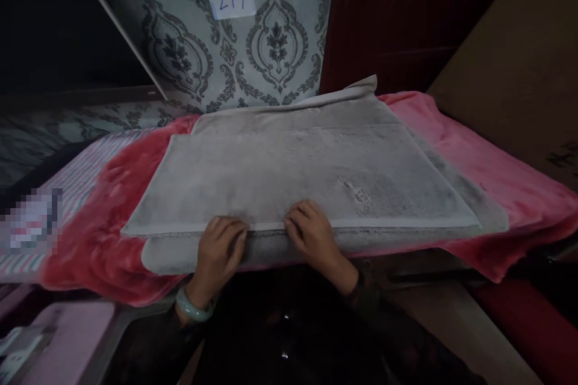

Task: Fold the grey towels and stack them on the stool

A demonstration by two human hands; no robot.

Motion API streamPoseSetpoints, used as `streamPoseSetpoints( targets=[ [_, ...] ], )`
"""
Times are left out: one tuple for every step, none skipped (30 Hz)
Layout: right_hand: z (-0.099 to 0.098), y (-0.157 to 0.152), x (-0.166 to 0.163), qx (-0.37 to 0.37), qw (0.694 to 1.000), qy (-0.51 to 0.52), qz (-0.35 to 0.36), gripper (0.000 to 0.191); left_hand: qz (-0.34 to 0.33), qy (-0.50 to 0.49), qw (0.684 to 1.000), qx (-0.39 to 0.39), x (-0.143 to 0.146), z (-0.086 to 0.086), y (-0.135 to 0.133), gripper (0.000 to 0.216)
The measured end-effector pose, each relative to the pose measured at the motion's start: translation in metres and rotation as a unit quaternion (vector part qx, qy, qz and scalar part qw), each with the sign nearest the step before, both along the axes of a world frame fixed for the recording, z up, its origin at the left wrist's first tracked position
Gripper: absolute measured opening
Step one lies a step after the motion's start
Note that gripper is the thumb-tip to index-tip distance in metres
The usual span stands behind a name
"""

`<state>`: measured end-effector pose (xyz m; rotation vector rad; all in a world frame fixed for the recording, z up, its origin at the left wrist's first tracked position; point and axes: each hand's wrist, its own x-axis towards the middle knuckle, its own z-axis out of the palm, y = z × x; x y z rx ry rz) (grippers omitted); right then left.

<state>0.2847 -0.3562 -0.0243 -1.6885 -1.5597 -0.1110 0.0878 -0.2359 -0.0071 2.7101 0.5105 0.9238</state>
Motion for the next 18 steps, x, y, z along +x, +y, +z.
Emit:
streamPoseSetpoints(
  targets=[
    [0.004,0.007,-0.002,0.003,1.0,-0.007,0.003,0.019,0.03,0.001,1.0,0.01,0.0,0.004,0.006,0.019],
    [0.007,0.015,-0.006,0.0,1.0,-0.018,0.008,0.02,0.062,0.009,0.998,0.019,0.0,0.006,0.012,0.02],
    [0.009,0.023,-0.01,-0.009,0.999,-0.031,0.018,0.022,0.089,0.024,0.995,0.026,0.001,0.007,0.017,0.021],
    [0.009,0.029,-0.015,-0.026,0.998,-0.044,0.03,0.024,0.107,0.043,0.993,0.03,0.001,0.007,0.021,0.021],
    [0.008,0.034,-0.021,-0.047,0.997,-0.055,0.04,0.024,0.118,0.063,0.99,0.034,0.0,0.005,0.023,0.021],
    [0.005,0.037,-0.025,-0.067,0.995,-0.064,0.047,0.023,0.122,0.08,0.989,0.037,-0.002,0.002,0.023,0.02],
    [0.002,0.039,-0.029,-0.081,0.993,-0.069,0.048,0.02,0.12,0.089,0.988,0.04,-0.005,-0.002,0.023,0.02],
    [-0.001,0.038,-0.032,-0.088,0.993,-0.07,0.046,0.018,0.116,0.09,0.988,0.042,-0.009,-0.006,0.021,0.02],
    [-0.005,0.037,-0.033,-0.087,0.993,-0.066,0.041,0.016,0.111,0.082,0.99,0.042,-0.014,-0.01,0.018,0.021],
    [-0.007,0.035,-0.034,-0.081,0.994,-0.06,0.038,0.014,0.105,0.068,0.991,0.04,-0.018,-0.013,0.016,0.021],
    [-0.009,0.033,-0.033,-0.072,0.995,-0.052,0.037,0.013,0.098,0.052,0.993,0.034,-0.023,-0.016,0.014,0.022],
    [-0.011,0.031,-0.032,-0.064,0.996,-0.045,0.036,0.013,0.088,0.037,0.995,0.027,-0.027,-0.016,0.013,0.021],
    [-0.011,0.03,-0.031,-0.059,0.997,-0.04,0.037,0.012,0.078,0.025,0.997,0.017,-0.03,-0.016,0.013,0.02],
    [-0.011,0.029,-0.031,-0.054,0.997,-0.035,0.039,0.011,0.069,0.016,0.998,0.006,-0.033,-0.014,0.014,0.018],
    [-0.01,0.029,-0.03,-0.048,0.998,-0.029,0.042,0.01,0.063,0.01,0.998,-0.004,-0.034,-0.012,0.016,0.016],
    [-0.009,0.03,-0.03,-0.04,0.998,-0.022,0.042,0.01,0.064,0.004,0.998,-0.009,-0.034,-0.008,0.02,0.016],
    [-0.007,0.03,-0.031,-0.03,0.999,-0.016,0.039,0.01,0.072,-0.002,0.997,-0.01,-0.034,-0.005,0.023,0.017],
    [-0.006,0.031,-0.032,-0.022,0.999,-0.014,0.03,0.01,0.087,-0.006,0.996,-0.004,-0.033,-0.001,0.027,0.018]
  ],
)
